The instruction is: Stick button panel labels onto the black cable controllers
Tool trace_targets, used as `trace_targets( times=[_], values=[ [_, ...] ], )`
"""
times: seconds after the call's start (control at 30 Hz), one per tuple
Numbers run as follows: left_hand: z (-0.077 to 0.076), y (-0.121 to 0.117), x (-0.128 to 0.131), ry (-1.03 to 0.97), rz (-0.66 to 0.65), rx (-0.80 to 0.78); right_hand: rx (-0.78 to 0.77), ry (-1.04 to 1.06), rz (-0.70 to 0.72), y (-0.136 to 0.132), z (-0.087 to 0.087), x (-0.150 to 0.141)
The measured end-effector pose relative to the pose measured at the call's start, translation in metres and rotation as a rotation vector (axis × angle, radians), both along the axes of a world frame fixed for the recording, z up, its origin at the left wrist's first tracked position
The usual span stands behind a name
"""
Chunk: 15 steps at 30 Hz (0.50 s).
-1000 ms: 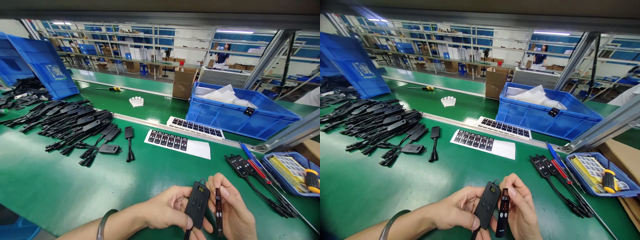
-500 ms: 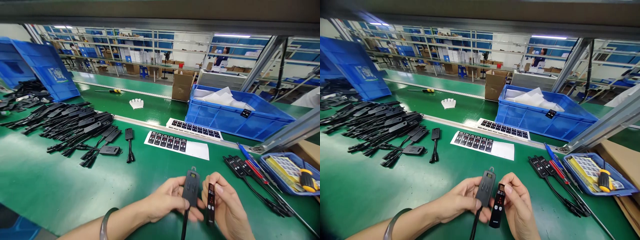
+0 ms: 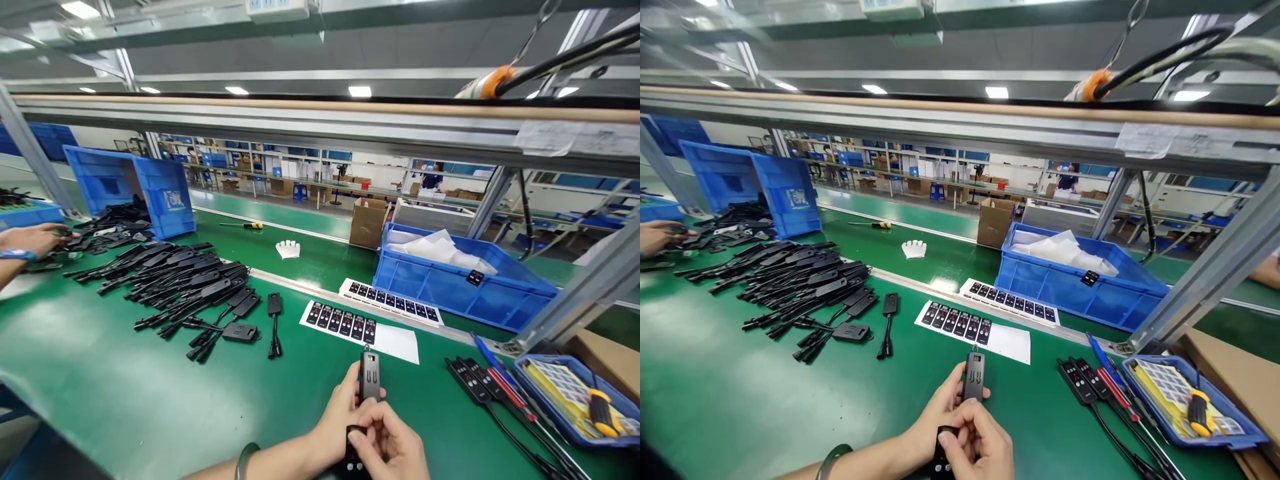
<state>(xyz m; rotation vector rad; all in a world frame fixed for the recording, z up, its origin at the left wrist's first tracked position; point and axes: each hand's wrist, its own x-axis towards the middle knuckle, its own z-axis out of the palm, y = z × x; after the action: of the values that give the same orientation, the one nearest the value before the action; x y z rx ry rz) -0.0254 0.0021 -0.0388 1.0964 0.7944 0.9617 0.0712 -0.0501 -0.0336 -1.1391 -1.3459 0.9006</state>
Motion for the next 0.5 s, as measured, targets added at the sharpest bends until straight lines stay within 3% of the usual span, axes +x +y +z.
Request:
trace_targets(
  times=[0.13, 0.3, 0.43, 0.5],
  values=[
    [0.011, 0.001, -0.001, -0.101, 0.033, -0.057, 0.02, -0.069, -0.037, 0.005, -0.003, 0.005],
    [0.023, 0.004, -0.006, -0.159, 0.019, -0.039, -0.147, 0.109, -0.061, 0.022, 0.006, 0.03],
    [0.018, 0.011, -0.014, 0.049, 0.007, 0.203, -0.405, 0.335, 0.311, 0.033, -0.001, 0.04],
    [0.015, 0.015, -0.018, 0.241, 0.041, 0.354, -0.408, 0.305, 0.466, 0.036, -0.013, 0.039]
  ],
)
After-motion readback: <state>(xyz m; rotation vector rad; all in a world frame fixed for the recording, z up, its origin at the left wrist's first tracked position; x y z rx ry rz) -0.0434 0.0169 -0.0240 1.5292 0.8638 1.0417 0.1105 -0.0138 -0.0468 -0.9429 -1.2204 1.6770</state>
